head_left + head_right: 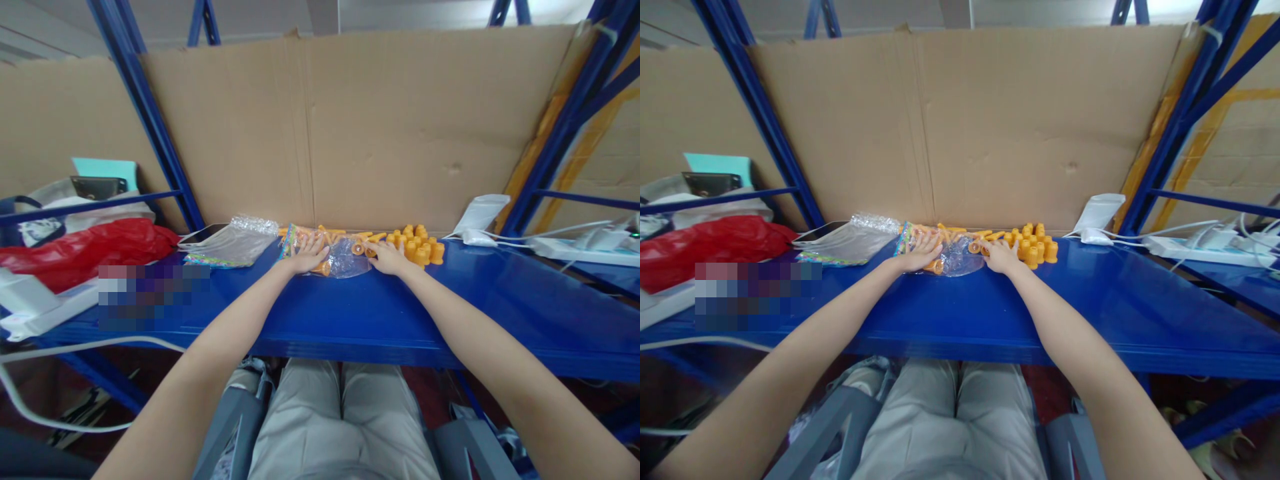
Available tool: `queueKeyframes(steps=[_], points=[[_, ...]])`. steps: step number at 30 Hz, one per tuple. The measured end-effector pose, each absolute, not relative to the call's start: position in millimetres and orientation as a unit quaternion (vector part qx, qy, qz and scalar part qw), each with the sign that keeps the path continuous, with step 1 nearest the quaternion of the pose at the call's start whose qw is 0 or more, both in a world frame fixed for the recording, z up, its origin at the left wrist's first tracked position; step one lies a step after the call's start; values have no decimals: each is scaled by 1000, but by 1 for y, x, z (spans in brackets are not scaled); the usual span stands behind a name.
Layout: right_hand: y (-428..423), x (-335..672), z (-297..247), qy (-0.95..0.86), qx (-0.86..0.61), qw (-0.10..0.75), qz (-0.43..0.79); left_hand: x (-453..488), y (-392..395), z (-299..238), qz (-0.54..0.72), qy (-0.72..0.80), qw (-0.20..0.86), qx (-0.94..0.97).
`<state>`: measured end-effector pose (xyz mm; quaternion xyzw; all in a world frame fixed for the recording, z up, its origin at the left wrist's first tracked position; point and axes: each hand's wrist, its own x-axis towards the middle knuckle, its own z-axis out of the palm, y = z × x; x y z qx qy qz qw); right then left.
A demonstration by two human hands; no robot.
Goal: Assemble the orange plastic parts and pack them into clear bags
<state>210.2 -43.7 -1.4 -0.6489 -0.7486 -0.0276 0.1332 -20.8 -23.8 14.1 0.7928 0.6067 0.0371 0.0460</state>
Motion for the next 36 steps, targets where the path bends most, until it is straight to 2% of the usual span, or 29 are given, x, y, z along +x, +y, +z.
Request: queueKeyframes(steps=[5, 11, 20, 25, 32, 36], points=[[-43, 209, 1, -762, -634, 123, -47, -22, -21, 12, 42, 599, 47, 799], [-41, 203, -3, -752, -633, 137, -126, -23, -19, 10, 57, 596, 50, 799], [-48, 208, 13, -714, -648, 203, -171, -23, -15, 7, 61, 591, 49, 803], [-44, 223, 17, -669, -653, 324, -144, -22, -18, 9, 53, 600, 49, 797], [-19, 237, 15, -632, -540, 551, -81, -21, -19, 10, 45, 604, 52, 794], [-17, 239, 16, -586, -510, 626, -71, -22, -17, 9, 49, 597, 55, 799]])
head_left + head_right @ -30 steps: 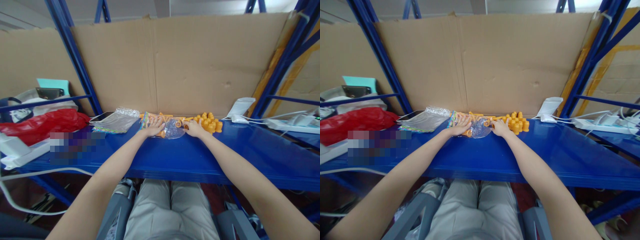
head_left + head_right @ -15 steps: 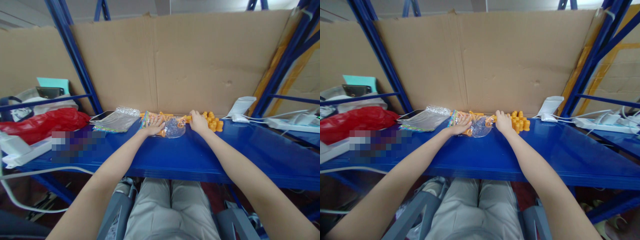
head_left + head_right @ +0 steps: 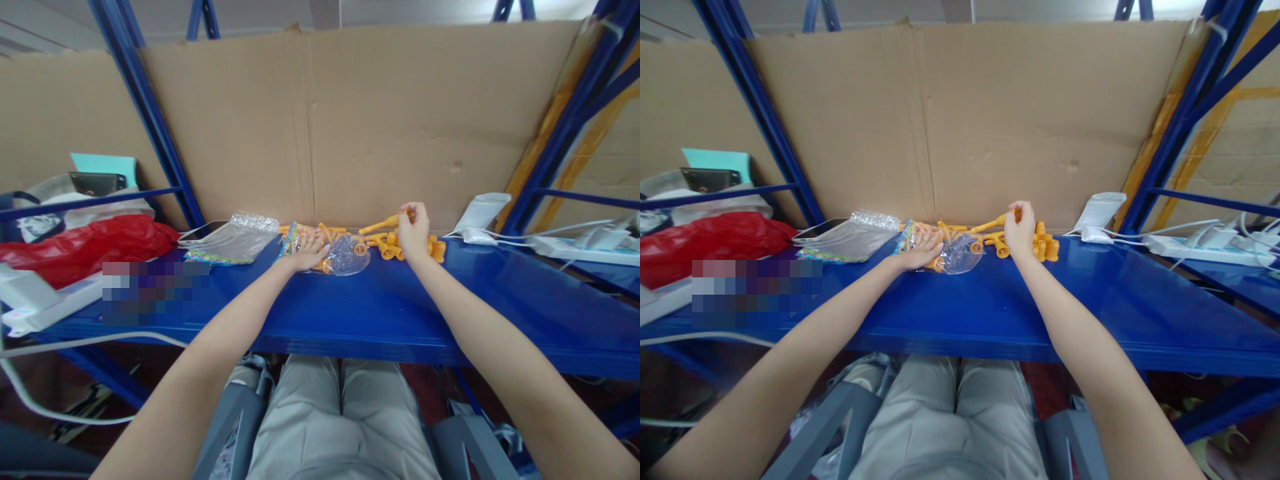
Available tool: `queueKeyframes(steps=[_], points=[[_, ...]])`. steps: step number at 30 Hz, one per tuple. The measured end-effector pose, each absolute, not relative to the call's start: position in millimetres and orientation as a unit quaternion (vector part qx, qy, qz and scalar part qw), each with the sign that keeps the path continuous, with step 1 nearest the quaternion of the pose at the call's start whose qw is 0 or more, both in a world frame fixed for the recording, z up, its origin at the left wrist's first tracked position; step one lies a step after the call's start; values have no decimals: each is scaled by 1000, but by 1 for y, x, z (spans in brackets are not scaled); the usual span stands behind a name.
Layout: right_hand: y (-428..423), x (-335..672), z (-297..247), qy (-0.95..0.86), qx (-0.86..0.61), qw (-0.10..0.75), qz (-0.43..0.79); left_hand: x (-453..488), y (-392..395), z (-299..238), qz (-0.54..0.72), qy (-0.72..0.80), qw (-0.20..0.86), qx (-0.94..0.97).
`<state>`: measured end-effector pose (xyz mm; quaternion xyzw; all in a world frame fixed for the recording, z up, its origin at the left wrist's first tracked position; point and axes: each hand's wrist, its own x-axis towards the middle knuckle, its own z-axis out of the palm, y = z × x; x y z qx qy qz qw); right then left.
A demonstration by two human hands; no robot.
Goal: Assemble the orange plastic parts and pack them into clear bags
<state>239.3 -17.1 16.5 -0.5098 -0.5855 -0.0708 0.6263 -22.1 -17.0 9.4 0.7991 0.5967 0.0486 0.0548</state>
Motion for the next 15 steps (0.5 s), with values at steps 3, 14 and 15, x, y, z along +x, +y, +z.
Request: queueKeyframes(steps=[3, 14, 15], points=[[-22, 238, 20, -570, -492, 657, -45, -23, -17, 10, 49, 592, 61, 802], [-25, 208, 7, -628, -491, 587, 140, -22, -19, 9, 64, 593, 47, 801], [-25, 206, 5, -636, -489, 576, 157, -23, -19, 9, 64, 592, 47, 802]])
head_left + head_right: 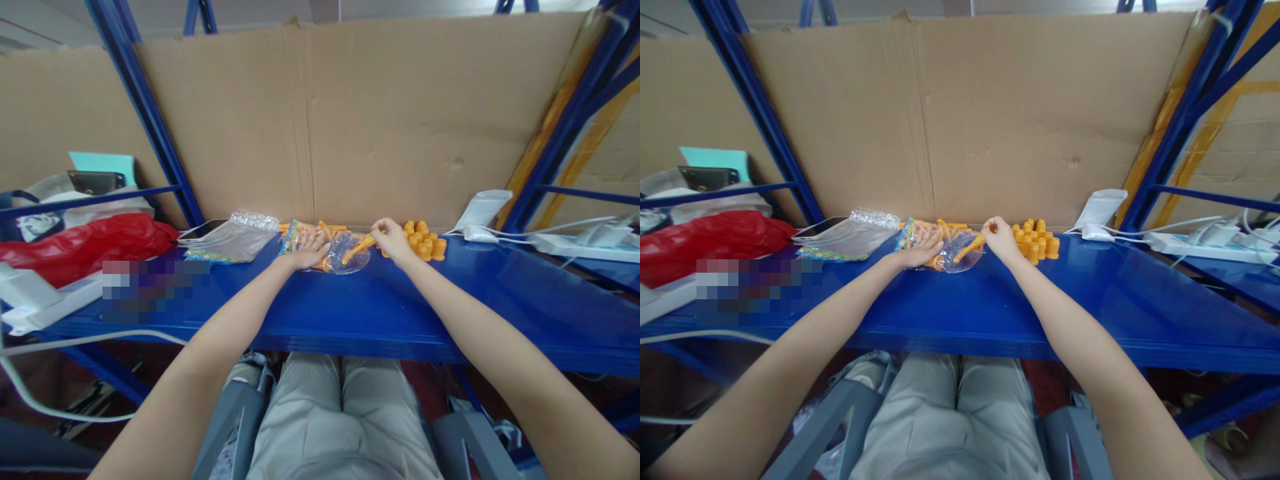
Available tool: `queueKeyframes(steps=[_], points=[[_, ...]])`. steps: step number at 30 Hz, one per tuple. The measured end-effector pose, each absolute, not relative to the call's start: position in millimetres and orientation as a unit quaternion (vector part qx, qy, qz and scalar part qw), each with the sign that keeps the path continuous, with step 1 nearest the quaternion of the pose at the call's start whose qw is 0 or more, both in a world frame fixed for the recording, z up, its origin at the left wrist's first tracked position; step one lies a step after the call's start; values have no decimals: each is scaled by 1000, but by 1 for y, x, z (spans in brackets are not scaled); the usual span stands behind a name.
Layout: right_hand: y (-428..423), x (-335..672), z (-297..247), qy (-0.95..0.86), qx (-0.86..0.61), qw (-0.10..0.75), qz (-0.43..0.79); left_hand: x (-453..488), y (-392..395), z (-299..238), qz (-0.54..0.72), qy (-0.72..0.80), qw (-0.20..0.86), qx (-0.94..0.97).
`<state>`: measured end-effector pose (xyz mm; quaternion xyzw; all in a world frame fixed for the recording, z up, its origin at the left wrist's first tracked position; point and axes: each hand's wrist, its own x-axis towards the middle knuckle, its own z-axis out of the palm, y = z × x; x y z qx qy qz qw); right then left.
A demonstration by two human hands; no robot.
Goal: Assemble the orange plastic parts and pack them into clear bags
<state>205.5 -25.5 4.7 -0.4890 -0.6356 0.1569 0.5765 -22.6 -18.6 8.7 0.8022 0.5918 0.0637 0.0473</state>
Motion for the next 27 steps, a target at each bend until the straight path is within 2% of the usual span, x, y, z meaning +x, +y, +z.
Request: queueKeyframes(steps=[11, 15, 18, 22, 27], points=[[-30, 208, -1, -704, -448, 478, 274, -22, -20, 11, 27, 586, 67, 807], [-32, 220, 3, -777, -443, 347, 282, -23, -19, 9, 33, 574, 71, 815], [-37, 222, 7, -830, -445, 247, 228, -22, -20, 10, 24, 565, 80, 821], [-40, 214, 8, -841, -449, 273, 131, -20, -22, 12, 14, 541, 83, 837], [-42, 203, 6, -833, -467, 285, 78, -16, -29, 13, 10, 525, 69, 848]])
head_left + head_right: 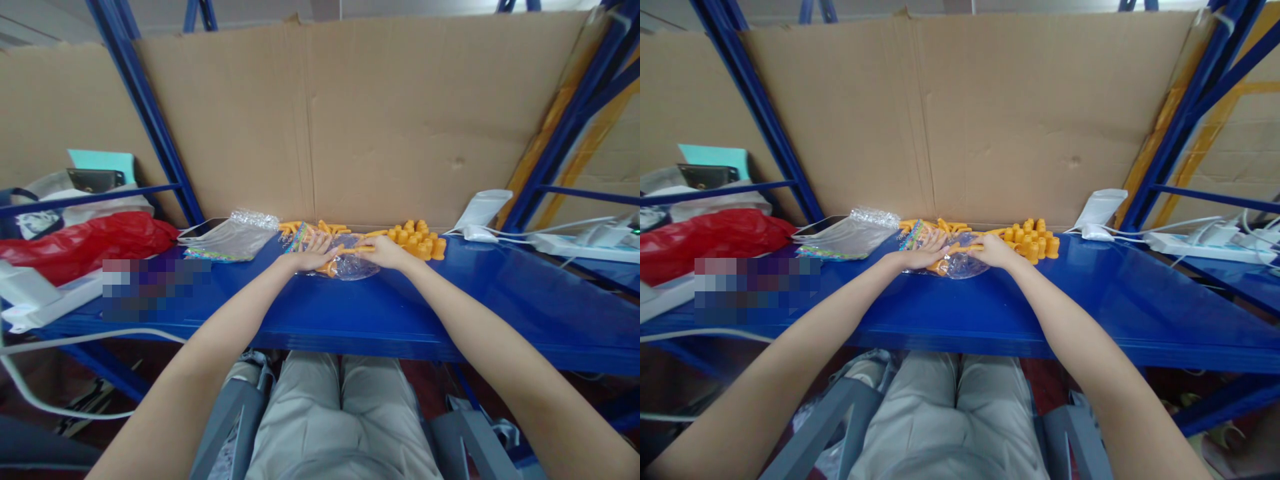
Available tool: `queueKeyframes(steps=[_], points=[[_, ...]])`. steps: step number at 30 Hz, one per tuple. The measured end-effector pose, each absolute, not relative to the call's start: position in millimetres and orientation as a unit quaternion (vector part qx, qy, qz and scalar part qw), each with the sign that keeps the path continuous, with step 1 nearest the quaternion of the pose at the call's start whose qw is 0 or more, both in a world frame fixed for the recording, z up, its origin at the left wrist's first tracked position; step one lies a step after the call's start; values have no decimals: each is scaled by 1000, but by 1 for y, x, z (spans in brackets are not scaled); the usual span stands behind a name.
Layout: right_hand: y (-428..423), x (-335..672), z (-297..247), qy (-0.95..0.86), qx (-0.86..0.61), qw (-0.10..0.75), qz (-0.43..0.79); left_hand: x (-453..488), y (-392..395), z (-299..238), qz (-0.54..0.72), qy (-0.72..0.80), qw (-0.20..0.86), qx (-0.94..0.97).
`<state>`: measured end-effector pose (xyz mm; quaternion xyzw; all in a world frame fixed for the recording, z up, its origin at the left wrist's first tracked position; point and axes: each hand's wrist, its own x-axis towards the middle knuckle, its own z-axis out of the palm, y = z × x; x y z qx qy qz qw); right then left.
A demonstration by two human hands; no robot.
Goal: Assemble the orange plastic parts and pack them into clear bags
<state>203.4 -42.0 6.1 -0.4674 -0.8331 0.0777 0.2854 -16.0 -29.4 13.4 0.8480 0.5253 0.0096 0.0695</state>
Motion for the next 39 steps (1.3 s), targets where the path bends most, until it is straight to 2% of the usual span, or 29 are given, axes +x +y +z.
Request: queueKeyframes(steps=[3, 7, 12, 17, 22, 33, 39], points=[[-43, 196, 2, -842, -457, 279, 70, -13, -33, 14, -3, 539, 70, 839], [-43, 187, -5, -864, -406, 271, 121, -10, -33, 12, -4, 530, 67, 845], [-37, 184, -14, -848, -372, 327, 188, -8, -29, 8, 6, 509, 62, 858], [-37, 186, -17, -778, -400, 370, 312, -6, -31, 6, 23, 496, 82, 864], [-42, 191, -14, -733, -408, 369, 401, -4, -36, 9, 20, 491, 92, 866], [-45, 206, 2, -766, -391, 303, 409, 2, -49, 16, 5, 460, 79, 884], [-41, 196, -7, -757, -393, 354, 384, 1, -41, 11, 23, 460, 84, 884]])
